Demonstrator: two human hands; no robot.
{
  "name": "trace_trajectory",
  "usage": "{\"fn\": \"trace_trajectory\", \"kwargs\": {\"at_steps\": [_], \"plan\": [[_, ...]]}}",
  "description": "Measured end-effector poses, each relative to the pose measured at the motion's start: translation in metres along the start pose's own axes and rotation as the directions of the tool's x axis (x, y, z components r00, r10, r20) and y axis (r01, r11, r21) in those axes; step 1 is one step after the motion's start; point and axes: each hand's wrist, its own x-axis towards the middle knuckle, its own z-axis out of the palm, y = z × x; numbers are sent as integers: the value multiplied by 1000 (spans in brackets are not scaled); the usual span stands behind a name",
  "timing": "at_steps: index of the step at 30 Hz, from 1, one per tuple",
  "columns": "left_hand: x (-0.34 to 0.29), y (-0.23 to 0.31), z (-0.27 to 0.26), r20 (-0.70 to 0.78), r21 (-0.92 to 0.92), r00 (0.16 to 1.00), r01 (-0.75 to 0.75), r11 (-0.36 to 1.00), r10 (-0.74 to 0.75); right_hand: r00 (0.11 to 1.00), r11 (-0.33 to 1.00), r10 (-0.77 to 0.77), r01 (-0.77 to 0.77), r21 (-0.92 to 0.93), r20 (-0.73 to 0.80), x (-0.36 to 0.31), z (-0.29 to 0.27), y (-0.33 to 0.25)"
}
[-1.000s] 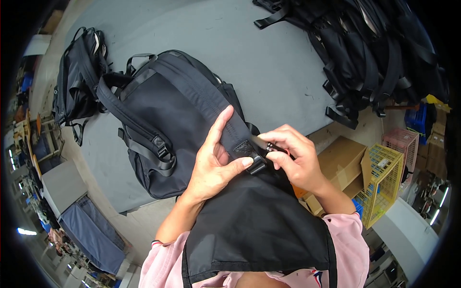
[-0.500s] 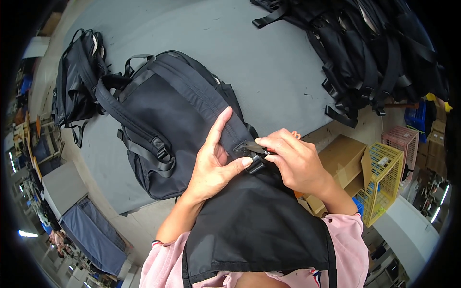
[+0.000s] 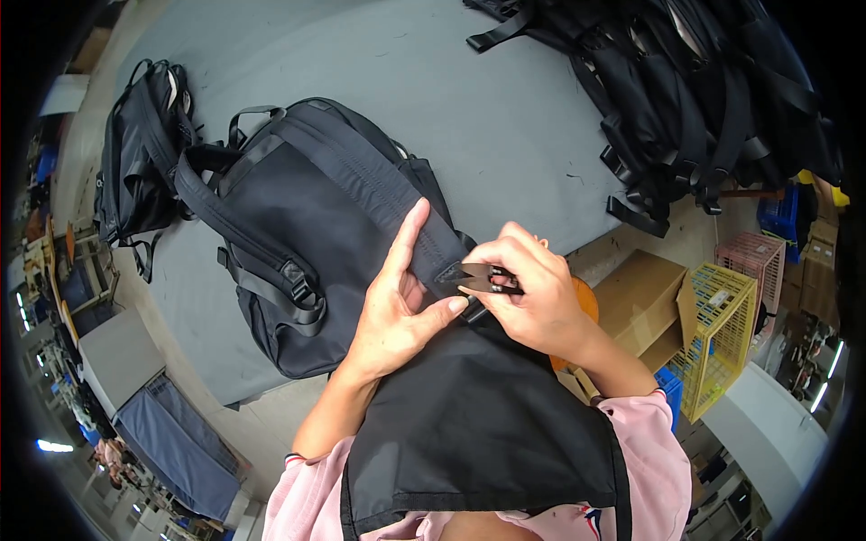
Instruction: Trimming loose threads from a black backpack using a small pair of snips.
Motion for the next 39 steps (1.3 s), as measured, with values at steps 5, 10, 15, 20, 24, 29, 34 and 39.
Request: {"fn": "trace_trajectory", "kwargs": {"at_steps": [5,10,15,20,24,29,34,39], "plan": [[-3,2,-2,0,-44,996,88,995,-88,998,992,-58,56,-114,-13,7,5,8],[-1,-2,-9,-7,-32,997,-71,997,71,919,950,278,-220,221,-281,-1,-11,47],[1,3,-7,-27,-81,999,31,996,-34,997,998,66,-66,5,41,2,-8,7],[-2,3,-7,-6,-45,1000,16,999,-16,996,1000,-22,22,3,82,8,1,10],[-3,-1,-12,-21,-80,999,38,996,-39,978,990,-103,119,-81,179,13,1,10],[-1,1,-9,-6,-87,1000,24,996,-24,995,999,27,-31,-42,-96,13,2,35],[2,2,-9,-2,-38,1000,-10,999,10,994,994,43,-52,-92,-104,5,-13,24],[1,3,-9,-19,-58,1000,19,998,-20,997,990,65,-59,-131,41,-3,-16,9]]}}
